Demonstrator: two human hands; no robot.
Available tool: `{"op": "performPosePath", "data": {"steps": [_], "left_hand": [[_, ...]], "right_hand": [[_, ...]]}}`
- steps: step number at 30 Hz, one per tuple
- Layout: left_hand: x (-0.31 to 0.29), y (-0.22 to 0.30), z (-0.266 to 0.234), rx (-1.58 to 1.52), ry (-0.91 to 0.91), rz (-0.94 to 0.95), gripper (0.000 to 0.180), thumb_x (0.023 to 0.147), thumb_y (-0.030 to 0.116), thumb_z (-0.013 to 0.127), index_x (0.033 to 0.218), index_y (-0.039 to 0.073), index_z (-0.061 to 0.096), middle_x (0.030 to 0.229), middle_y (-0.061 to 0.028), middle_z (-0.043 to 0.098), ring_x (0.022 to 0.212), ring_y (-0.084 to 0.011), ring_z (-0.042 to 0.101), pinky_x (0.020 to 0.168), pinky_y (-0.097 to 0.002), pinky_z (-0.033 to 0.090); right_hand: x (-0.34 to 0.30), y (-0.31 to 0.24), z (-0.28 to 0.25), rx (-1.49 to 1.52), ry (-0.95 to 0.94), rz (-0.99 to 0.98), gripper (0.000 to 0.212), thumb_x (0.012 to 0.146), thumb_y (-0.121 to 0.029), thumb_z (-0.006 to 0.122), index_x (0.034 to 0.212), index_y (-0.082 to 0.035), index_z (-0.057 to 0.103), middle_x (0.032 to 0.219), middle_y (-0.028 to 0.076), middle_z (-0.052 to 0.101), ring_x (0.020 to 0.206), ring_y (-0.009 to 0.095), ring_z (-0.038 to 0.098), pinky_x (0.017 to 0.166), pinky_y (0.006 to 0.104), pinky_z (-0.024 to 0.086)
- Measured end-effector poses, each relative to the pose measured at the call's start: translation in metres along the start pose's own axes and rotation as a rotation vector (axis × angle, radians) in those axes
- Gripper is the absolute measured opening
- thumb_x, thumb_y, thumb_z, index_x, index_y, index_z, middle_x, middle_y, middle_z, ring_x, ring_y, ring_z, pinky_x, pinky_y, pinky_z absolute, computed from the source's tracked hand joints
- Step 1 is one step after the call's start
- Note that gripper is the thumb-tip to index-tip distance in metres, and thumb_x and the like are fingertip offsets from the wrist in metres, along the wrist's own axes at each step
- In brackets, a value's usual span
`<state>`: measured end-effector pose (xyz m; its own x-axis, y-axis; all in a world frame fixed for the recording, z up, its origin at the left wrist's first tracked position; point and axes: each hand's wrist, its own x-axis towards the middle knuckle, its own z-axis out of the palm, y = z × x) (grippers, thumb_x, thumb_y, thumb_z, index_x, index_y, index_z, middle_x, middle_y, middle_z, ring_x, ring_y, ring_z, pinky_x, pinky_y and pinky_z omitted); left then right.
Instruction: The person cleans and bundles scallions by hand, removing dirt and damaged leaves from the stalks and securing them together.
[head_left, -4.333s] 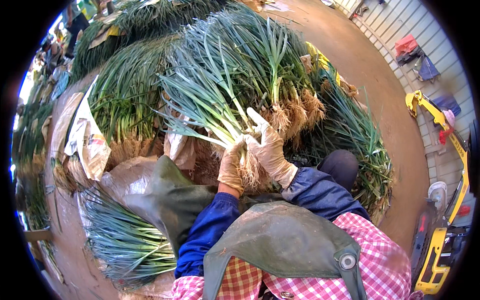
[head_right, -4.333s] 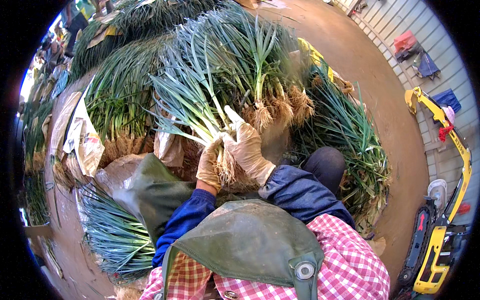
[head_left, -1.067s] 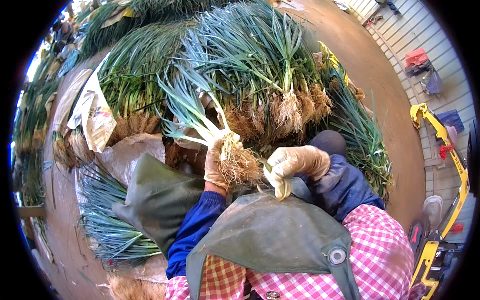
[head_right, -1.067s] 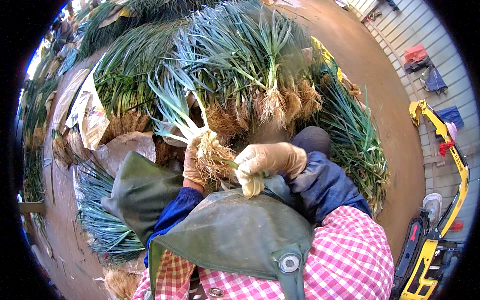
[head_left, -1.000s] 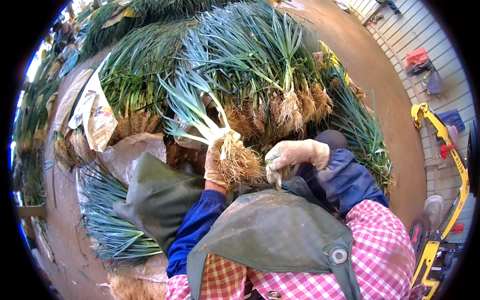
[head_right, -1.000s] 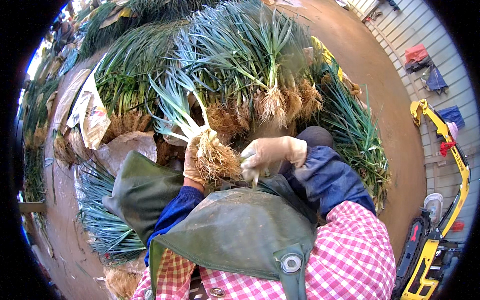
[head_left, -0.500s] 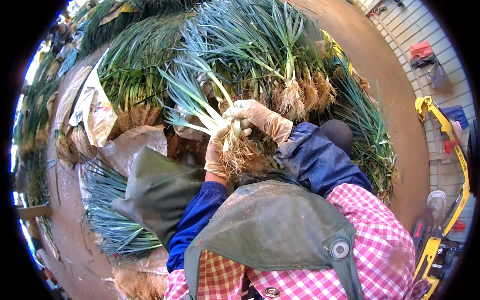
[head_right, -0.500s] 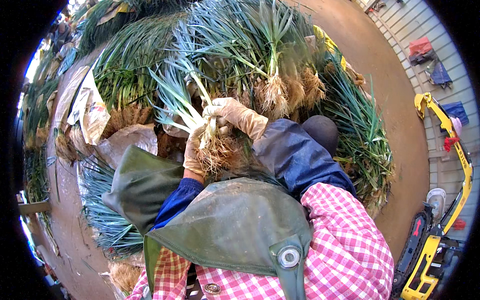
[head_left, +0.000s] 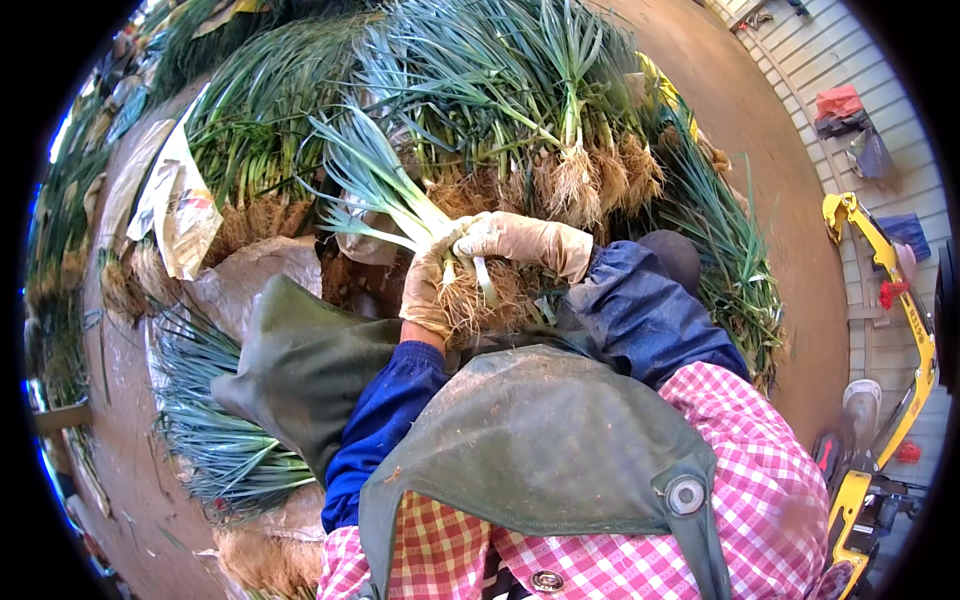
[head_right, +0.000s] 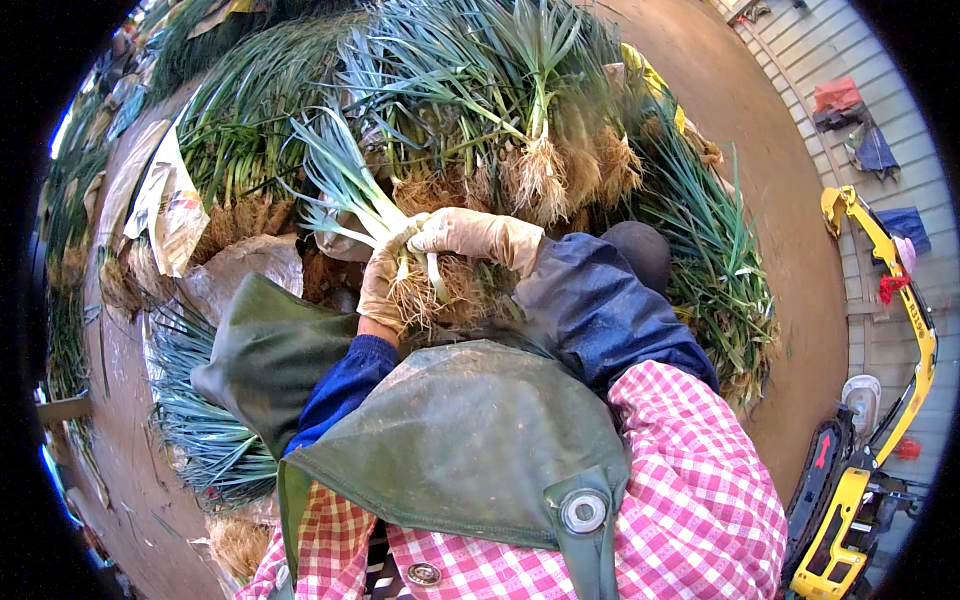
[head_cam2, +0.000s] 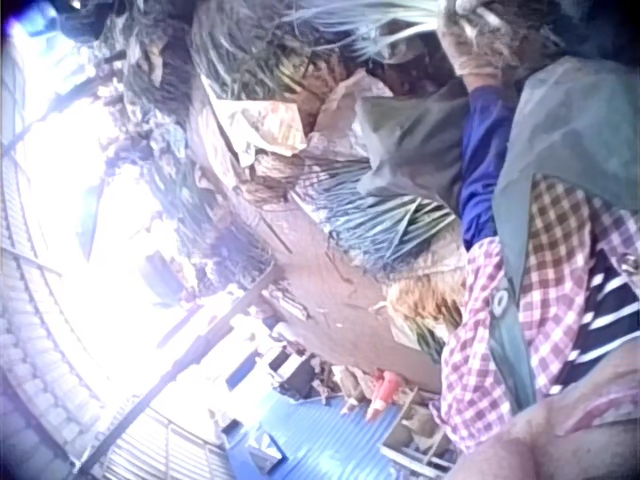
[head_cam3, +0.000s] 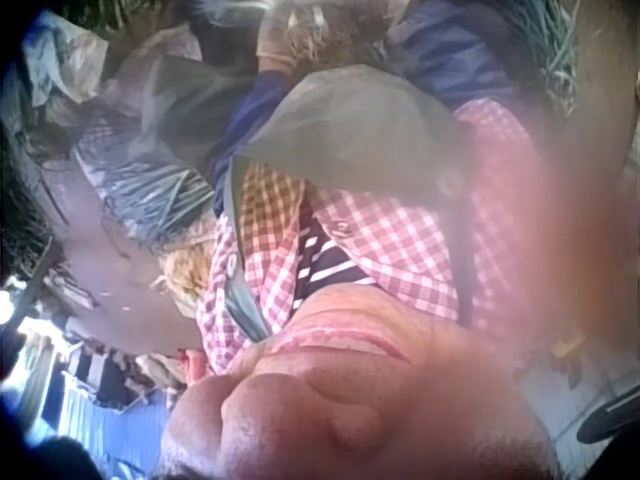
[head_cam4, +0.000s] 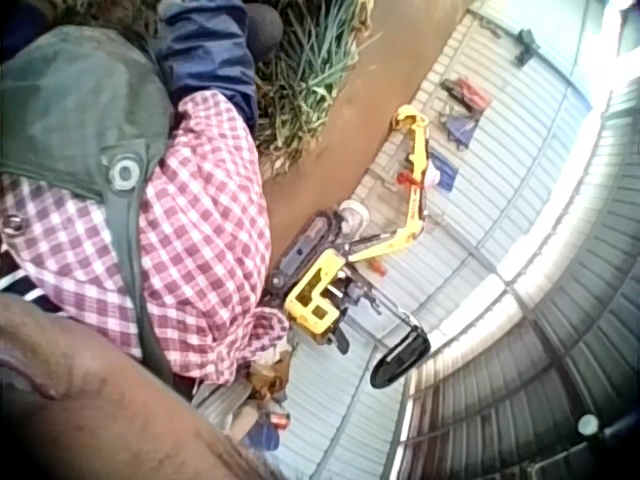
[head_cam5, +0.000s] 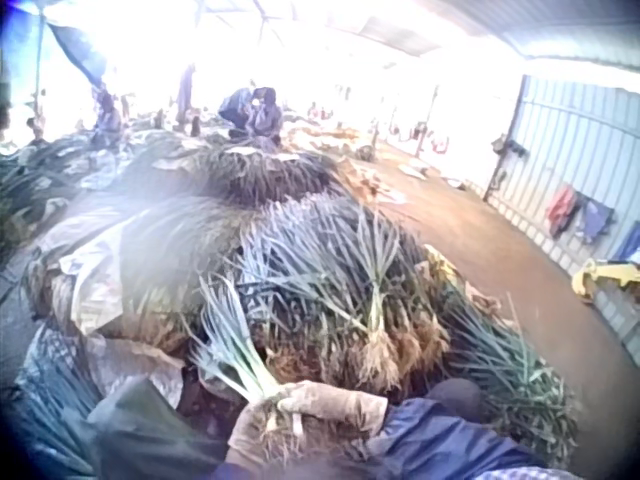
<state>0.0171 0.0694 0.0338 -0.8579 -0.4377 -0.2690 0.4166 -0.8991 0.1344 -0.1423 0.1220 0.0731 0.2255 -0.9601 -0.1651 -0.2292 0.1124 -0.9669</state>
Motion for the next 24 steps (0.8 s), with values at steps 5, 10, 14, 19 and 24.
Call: {"op": "performPosePath", "data": {"steps": [5,10,14,19,24], "left_hand": [[-0.008,-0.003,0.031,0.076,-0.144,0.022,0.038,0.087,0.006,0.055,0.123,-0.007,0.05,0.124,-0.023,0.055,0.109,-0.0283,0.059,0.096,-0.0365,0.048],[0.002,-0.001,0.015,0.204,-0.033,0.132,0.04,0.086,0.01,0.057,0.122,-0.007,0.05,0.115,-0.0193,0.061,0.101,-0.0274,0.062,0.089,-0.0382,0.052],[-0.001,-0.006,0.014,0.163,-0.033,0.102,0.037,0.085,0.01,0.057,0.118,-0.007,0.052,0.112,-0.0202,0.062,0.099,-0.0293,0.063,0.089,-0.0407,0.052],[0.009,-0.006,0.006,0.032,-0.113,0.076,0.037,0.083,0.005,0.058,0.117,-0.008,0.051,0.102,-0.0197,0.063,0.092,-0.0297,0.063,0.085,-0.0384,0.053],[-0.001,0.003,0.011,-0.071,-0.188,0.068,0.038,0.084,0.005,0.059,0.118,-0.009,0.049,0.094,-0.0152,0.058,0.079,-0.0229,0.057,0.069,-0.0309,0.052]], "right_hand": [[-0.003,0.005,0.005,0.261,0.117,-0.068,0.022,0.091,-0.025,0.06,0.094,-0.003,0.065,0.077,0.003,0.064,0.071,0.015,0.058,0.067,0.0288,0.047],[-0.029,-0.04,-0.008,-0.242,0.465,0.336,0.041,0.094,-0.044,0.051,0.081,-0.006,0.06,0.066,0.004,0.06,0.05,0.013,0.059,0.042,0.024,0.046],[-0.04,-0.061,0.013,-0.426,0.199,0.549,0.037,0.091,-0.046,0.053,0.091,-0.012,0.066,0.066,0.005,0.061,0.057,0.014,0.062,0.046,0.0259,0.049],[-0.048,-0.04,0.037,-0.404,0.088,0.164,0.023,0.09,-0.029,0.059,0.094,-0.007,0.064,0.077,0.005,0.065,0.058,0.014,0.062,0.047,0.0271,0.048],[-0.097,-0.046,0.02,-0.381,-0.136,0.256,0.018,0.089,-0.026,0.063,0.092,-0.009,0.065,0.076,0.005,0.064,0.066,0.012,0.063,0.058,0.0296,0.051]]}}
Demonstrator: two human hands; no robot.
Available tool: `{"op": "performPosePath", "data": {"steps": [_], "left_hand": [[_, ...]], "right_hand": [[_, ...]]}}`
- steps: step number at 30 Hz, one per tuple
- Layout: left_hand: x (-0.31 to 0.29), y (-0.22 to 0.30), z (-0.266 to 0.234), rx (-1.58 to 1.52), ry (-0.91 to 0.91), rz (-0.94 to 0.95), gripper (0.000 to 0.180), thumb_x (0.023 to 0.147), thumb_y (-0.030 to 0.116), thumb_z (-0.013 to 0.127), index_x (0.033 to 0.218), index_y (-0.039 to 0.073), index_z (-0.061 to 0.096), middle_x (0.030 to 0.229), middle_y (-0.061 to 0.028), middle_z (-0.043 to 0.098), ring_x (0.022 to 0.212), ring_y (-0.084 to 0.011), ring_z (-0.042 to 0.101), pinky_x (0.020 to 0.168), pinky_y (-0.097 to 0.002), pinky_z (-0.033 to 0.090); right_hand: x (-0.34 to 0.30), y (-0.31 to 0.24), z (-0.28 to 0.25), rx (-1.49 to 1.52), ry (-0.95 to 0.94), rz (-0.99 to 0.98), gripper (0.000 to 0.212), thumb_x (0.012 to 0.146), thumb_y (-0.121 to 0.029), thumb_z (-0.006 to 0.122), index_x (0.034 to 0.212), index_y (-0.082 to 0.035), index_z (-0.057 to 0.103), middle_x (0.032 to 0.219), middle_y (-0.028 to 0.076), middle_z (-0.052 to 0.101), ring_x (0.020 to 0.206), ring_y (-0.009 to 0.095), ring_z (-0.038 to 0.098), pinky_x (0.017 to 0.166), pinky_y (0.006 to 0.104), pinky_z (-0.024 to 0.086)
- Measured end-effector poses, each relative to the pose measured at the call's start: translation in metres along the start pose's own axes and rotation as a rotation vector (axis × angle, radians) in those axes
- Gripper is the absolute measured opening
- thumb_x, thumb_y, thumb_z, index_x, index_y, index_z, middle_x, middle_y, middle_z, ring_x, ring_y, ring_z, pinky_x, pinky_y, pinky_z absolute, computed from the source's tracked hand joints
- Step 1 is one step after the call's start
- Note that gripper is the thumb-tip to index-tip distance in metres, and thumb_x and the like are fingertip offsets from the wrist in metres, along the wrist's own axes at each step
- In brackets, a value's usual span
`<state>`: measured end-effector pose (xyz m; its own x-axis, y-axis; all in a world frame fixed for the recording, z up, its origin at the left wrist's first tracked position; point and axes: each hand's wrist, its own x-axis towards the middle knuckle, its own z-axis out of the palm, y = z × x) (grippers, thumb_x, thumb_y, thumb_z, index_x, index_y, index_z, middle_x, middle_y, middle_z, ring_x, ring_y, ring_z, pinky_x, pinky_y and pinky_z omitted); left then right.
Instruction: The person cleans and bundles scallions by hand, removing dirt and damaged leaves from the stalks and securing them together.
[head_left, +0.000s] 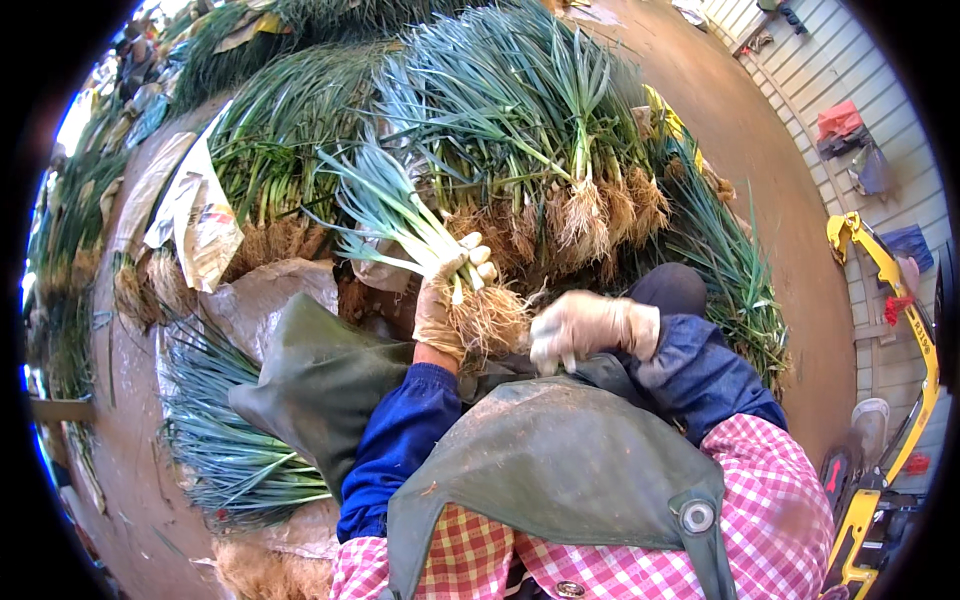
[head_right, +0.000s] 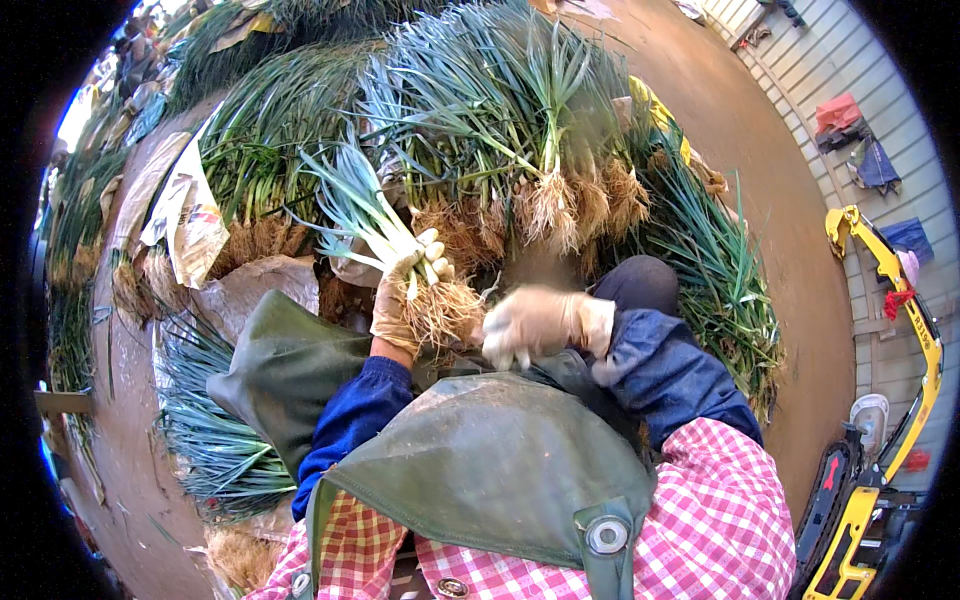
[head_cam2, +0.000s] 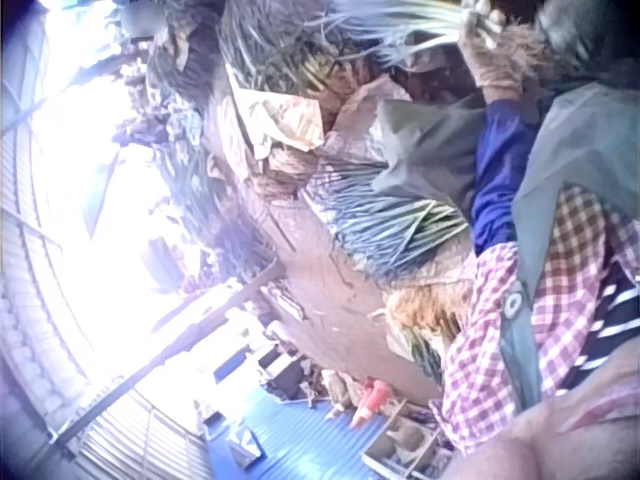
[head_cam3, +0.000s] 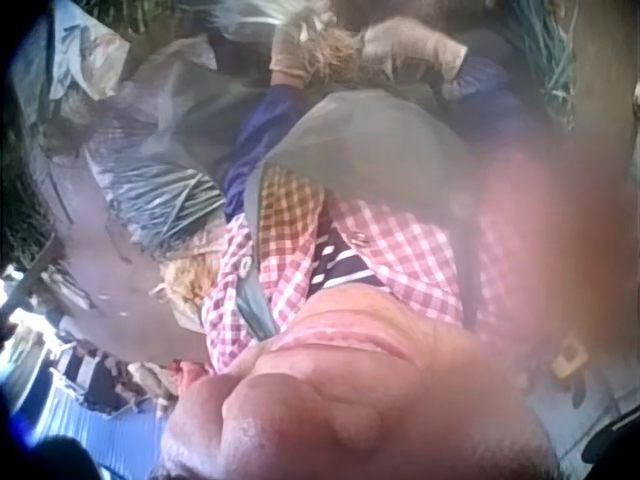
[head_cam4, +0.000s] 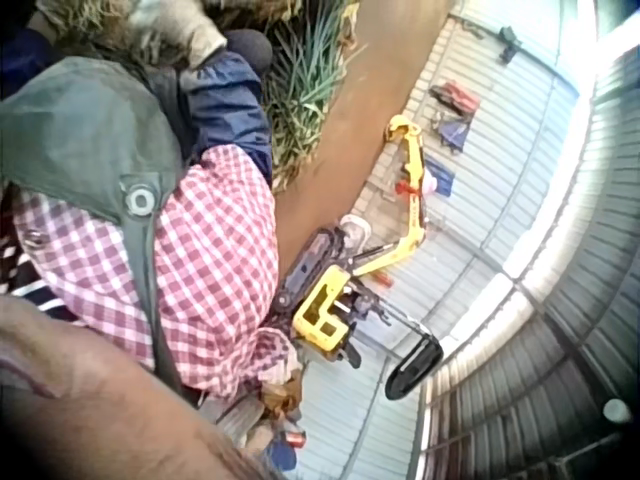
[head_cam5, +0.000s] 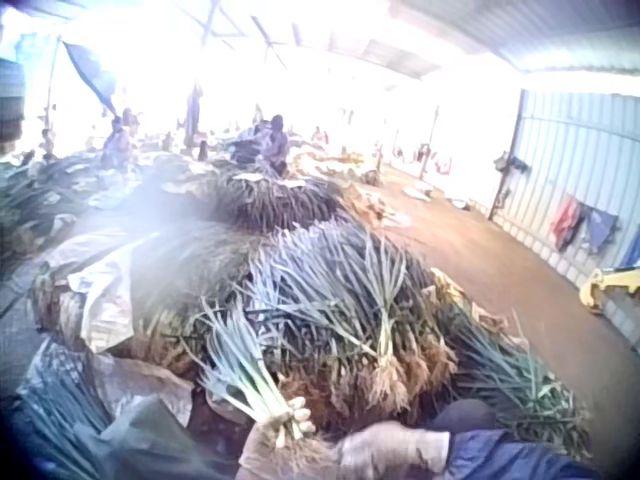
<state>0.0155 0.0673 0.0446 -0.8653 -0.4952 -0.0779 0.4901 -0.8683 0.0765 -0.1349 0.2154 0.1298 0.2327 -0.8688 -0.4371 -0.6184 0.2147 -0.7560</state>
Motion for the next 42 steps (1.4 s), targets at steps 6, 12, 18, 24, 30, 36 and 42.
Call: {"op": "performPosePath", "data": {"steps": [6,12,18,24,30,36,42], "left_hand": [[-0.003,-0.003,0.003,0.212,0.191,-0.03,0.035,0.086,0.008,0.057,0.118,-0.007,0.053,0.086,-0.0147,0.064,0.065,-0.0192,0.061,0.059,-0.0259,0.053],[0.002,-0.007,0.003,0.249,0.127,-0.075,0.035,0.087,0.009,0.057,0.117,-0.007,0.053,0.085,-0.0122,0.063,0.066,-0.0187,0.06,0.059,-0.0249,0.051],[-0.008,0.001,-0.007,0.461,0.178,-0.05,0.041,0.084,0.011,0.06,0.118,-0.011,0.051,0.085,-0.0149,0.064,0.063,-0.0188,0.061,0.059,-0.025,0.052],[-0.002,-0.003,0.006,0.382,0.21,0.046,0.043,0.084,0.009,0.058,0.122,-0.009,0.049,0.088,-0.0159,0.065,0.066,-0.0195,0.062,0.064,-0.0267,0.054],[-0.014,0.008,0.059,0.013,-0.103,0.141,0.052,0.09,0.013,0.055,0.135,-0.003,0.035,0.077,-0.0058,0.054,0.063,-0.0138,0.052,0.078,-0.0339,0.048],[0.014,-0.007,0.058,0.41,-0.134,0.09,0.042,0.09,0.016,0.057,0.123,-0.008,0.048,0.075,-0.0074,0.057,0.061,-0.0177,0.057,0.062,-0.0296,0.052],[0.047,-0.062,0.044,0.409,0.0,-0.111,0.042,0.086,0.012,0.058,0.122,-0.009,0.051,0.108,-0.0222,0.063,0.093,-0.0263,0.065,0.079,-0.0306,0.054]], "right_hand": [[0.097,-0.026,-0.077,-0.418,0.633,0.171,0.056,0.086,-0.02,0.063,0.138,-0.016,0.042,0.123,0.011,0.059,0.086,0.016,0.063,0.07,0.0266,0.054],[0.223,0.022,-0.117,-0.874,0.37,0.17,0.046,0.083,-0.025,0.062,0.126,-0.012,0.051,0.094,0.013,0.067,0.083,0.025,0.066,0.071,0.0347,0.054],[0.182,-0.019,-0.229,0.098,1.011,0.067,0.026,0.097,-0.017,0.044,0.091,-0.006,0.066,0.078,0.005,0.066,0.056,0.009,0.055,0.049,0.021,0.049],[0.115,0.013,-0.171,0.387,0.683,0.072,0.023,0.092,-0.022,0.053,0.109,-0.007,0.059,0.086,0.004,0.063,0.072,0.009,0.054,0.059,0.023,0.045],[0.038,0.048,-0.082,0.177,-0.176,0.294,0.048,0.085,-0.029,0.068,0.128,-0.013,0.054,0.109,0.006,0.065,0.089,0.014,0.063,0.072,0.0277,0.051],[0.009,0.086,-0.14,0.227,1.084,0.383,0.029,0.09,-0.037,0.06,0.096,-0.008,0.064,0.082,0.005,0.065,0.062,0.016,0.06,0.052,0.0292,0.048],[0.02,0.155,-0.162,-0.066,0.682,0.524,0.028,0.088,-0.031,0.063,0.096,-0.004,0.066,0.081,0.009,0.065,0.068,0.021,0.062,0.059,0.0334,0.051]]}}
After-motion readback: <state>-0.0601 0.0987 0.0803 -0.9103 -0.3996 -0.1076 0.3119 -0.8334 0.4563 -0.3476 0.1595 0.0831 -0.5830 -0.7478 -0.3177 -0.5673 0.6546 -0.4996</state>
